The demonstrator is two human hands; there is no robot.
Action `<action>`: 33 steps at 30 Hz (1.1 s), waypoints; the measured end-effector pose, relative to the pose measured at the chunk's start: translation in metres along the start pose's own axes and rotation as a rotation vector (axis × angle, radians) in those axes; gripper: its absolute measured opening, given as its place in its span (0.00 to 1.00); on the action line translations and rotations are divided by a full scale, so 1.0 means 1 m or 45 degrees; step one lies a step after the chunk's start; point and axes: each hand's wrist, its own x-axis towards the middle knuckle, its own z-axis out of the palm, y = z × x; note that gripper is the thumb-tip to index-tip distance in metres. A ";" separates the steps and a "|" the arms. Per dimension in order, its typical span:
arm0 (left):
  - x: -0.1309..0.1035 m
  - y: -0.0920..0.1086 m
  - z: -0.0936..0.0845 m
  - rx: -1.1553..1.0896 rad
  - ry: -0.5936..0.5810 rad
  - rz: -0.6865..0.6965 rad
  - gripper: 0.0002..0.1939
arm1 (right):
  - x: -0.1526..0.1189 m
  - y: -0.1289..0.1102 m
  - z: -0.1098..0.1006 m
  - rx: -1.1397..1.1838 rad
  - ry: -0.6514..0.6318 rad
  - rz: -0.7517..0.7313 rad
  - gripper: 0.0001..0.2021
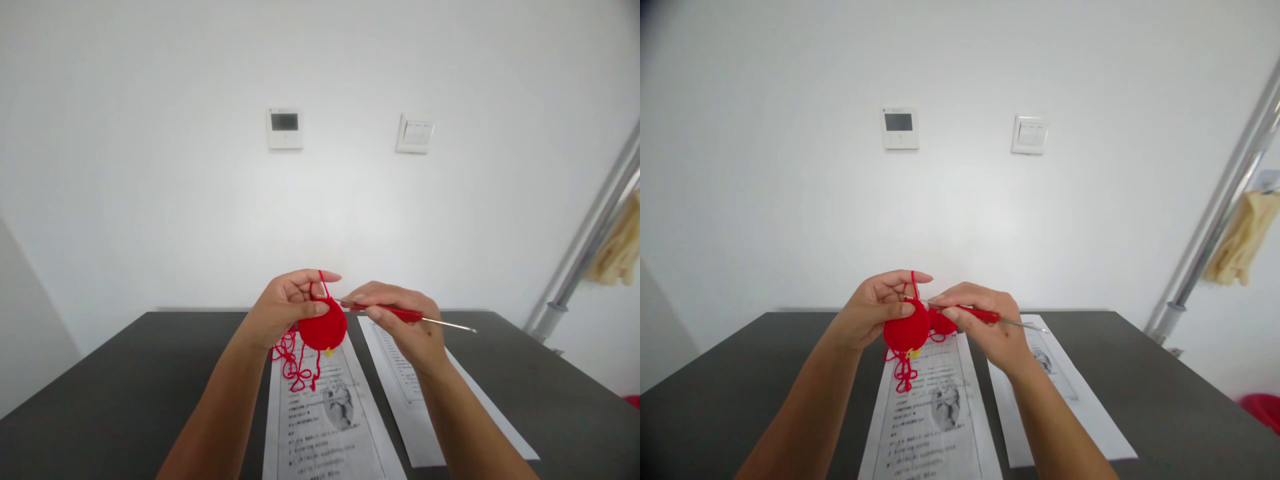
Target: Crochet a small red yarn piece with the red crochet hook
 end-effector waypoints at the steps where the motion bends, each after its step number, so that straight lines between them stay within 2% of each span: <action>1: 0.000 0.000 0.001 -0.024 -0.006 -0.005 0.20 | 0.000 0.000 0.000 -0.057 -0.038 -0.068 0.09; 4: 0.001 -0.001 0.003 -0.069 0.009 0.011 0.20 | 0.001 -0.004 0.000 -0.203 -0.118 -0.191 0.16; 7: 0.001 -0.003 0.003 -0.056 0.030 0.055 0.21 | 0.002 -0.008 0.000 -0.273 -0.153 -0.250 0.19; 14: -0.006 -0.004 0.002 -0.018 -0.077 0.039 0.38 | 0.002 -0.004 0.004 -0.316 -0.167 -0.328 0.16; 18: -0.006 -0.002 0.003 0.051 -0.086 0.065 0.43 | 0.001 -0.001 0.004 -0.358 -0.162 -0.362 0.14; 21: -0.006 0.000 0.006 0.168 0.027 0.165 0.41 | 0.001 -0.001 0.005 -0.436 -0.118 -0.380 0.13; 24: -0.007 -0.001 0.015 0.401 0.203 0.314 0.35 | 0.000 0.001 0.010 -0.615 -0.094 -0.419 0.13; 26: -0.008 -0.003 0.023 0.557 0.352 0.412 0.32 | -0.002 0.005 0.016 -0.761 -0.067 -0.494 0.13; 28: -0.009 -0.005 0.029 0.585 0.459 0.452 0.30 | -0.004 0.013 0.024 -0.902 0.022 -0.591 0.14; 30: -0.008 -0.007 0.031 0.430 0.422 0.387 0.32 | -0.007 0.022 0.033 -1.008 0.132 -0.641 0.14; 33: -0.003 -0.007 0.023 0.088 0.220 0.146 0.37 | -0.012 0.028 0.042 -1.012 0.193 -0.621 0.16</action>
